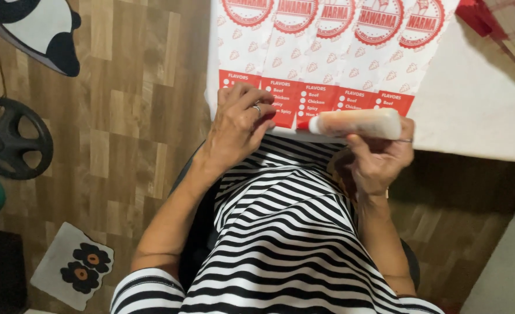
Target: Folding and gluing the bottom edges of paper food wrappers to assemble them.
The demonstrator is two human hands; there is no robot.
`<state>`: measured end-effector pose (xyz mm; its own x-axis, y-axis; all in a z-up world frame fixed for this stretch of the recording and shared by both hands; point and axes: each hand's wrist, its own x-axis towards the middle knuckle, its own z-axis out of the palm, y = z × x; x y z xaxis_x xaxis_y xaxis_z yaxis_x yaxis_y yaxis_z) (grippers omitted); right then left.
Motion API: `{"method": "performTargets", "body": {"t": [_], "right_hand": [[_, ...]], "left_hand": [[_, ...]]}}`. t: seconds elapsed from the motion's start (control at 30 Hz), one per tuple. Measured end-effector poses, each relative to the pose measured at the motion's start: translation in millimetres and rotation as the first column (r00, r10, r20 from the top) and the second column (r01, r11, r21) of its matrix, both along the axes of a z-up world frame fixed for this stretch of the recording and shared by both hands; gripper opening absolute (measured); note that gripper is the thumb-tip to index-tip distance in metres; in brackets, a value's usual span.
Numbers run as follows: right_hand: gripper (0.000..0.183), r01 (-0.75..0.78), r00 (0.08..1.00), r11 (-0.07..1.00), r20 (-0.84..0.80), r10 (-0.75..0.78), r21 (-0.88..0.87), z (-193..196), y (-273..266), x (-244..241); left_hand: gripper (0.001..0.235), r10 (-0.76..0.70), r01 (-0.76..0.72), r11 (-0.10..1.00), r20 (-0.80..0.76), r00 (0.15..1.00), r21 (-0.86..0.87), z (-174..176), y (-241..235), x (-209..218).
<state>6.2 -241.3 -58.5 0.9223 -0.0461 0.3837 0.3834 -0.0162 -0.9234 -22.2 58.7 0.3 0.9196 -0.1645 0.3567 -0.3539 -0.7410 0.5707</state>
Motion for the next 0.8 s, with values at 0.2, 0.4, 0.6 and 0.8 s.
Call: {"method": "performTargets", "body": {"t": [0.2,0.4,0.6,0.8], "right_hand": [[0.046,-0.122,0.992,0.982,-0.042,0.117,-0.144,13.8,29.2,-2.0],[0.048,-0.071,0.997,0.994,0.007,0.072,-0.078,4.0,21.0,3.6],[0.055,-0.050,0.998,0.998,0.030,0.048,0.039,-2.0,9.0,8.7],[0.049,-0.147,0.989,0.988,-0.032,0.145,-0.055,5.2,18.6,-1.0]], "left_hand": [[0.018,-0.020,0.018,0.999,-0.053,0.998,-0.046,1.3,3.0,-5.1],[0.006,0.028,-0.029,0.994,-0.016,0.999,-0.103,-13.0,0.4,0.7],[0.010,0.006,-0.011,0.994,-0.051,0.999,-0.105,-10.7,2.0,4.3],[0.023,-0.032,0.020,0.995,-0.112,0.993,-0.102,-6.5,6.0,1.0]]}}
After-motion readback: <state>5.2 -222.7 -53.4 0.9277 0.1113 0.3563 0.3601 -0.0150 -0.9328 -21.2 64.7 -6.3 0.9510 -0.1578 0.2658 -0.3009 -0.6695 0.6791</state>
